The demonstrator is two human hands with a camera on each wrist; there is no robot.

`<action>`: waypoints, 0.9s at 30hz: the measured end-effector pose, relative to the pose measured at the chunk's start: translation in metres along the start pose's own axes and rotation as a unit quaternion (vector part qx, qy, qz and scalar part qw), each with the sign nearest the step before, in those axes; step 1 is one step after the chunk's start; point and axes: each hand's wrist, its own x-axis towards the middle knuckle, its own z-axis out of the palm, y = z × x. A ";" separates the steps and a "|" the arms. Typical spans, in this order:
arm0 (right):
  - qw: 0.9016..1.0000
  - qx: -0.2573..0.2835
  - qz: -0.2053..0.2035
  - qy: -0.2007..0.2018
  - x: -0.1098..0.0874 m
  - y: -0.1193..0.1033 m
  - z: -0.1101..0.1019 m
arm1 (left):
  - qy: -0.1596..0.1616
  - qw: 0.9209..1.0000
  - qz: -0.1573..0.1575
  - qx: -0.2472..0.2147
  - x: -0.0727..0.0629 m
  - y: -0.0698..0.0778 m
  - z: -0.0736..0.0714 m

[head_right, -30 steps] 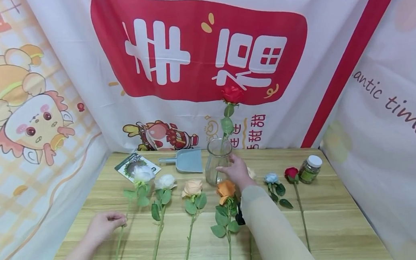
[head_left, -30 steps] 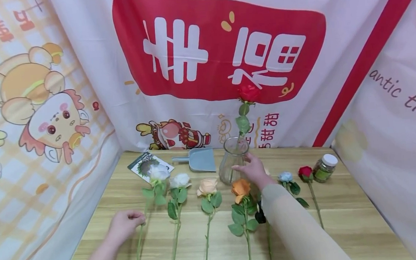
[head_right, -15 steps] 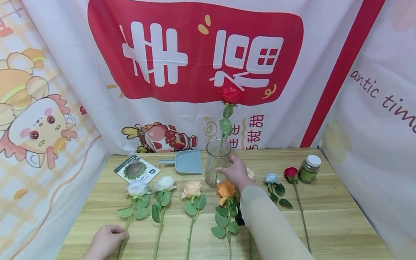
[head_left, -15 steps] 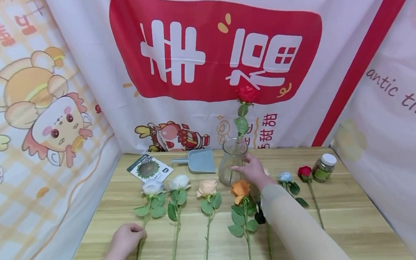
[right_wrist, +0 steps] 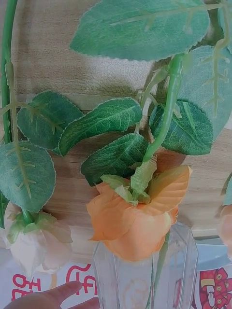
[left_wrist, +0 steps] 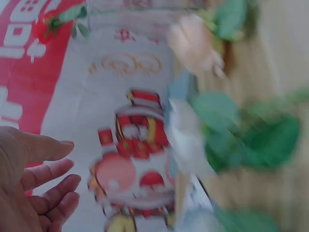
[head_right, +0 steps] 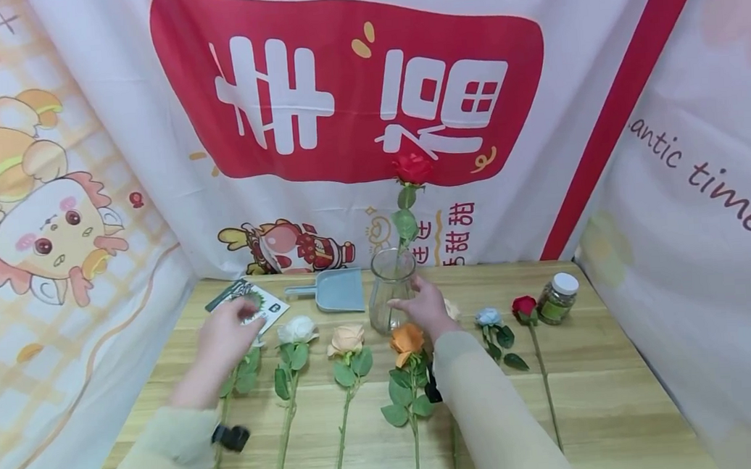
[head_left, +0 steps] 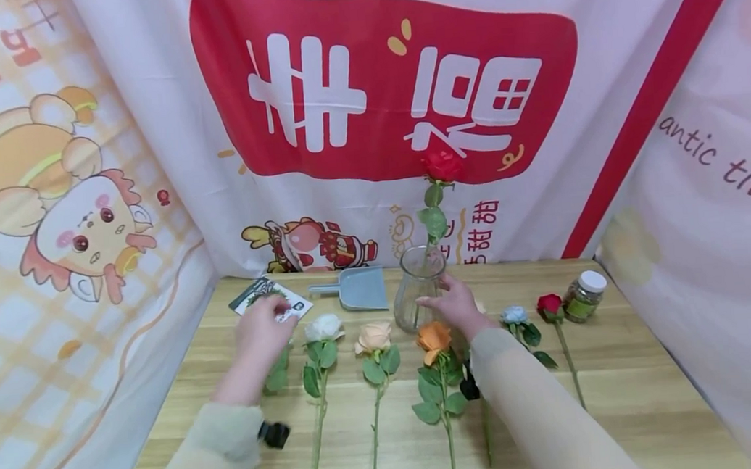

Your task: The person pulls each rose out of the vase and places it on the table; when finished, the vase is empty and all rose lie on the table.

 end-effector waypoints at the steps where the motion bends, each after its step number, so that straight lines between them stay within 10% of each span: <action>1: 1.000 -0.002 -0.003 0.002 0.001 0.001 0.000 | 0.000 1.000 0.010 -0.013 0.011 0.013 0.006; 7: 1.000 -0.001 -0.011 0.000 0.005 0.002 -0.001 | -0.024 0.994 0.039 -0.103 0.067 0.077 0.053; 15: 1.000 -0.008 -0.013 0.013 0.003 0.000 -0.003 | -0.069 0.982 0.068 -0.160 0.101 0.136 0.100; 27: 1.000 -0.007 -0.002 0.010 0.003 0.000 -0.002 | -0.130 0.987 0.082 -0.046 0.115 0.183 0.131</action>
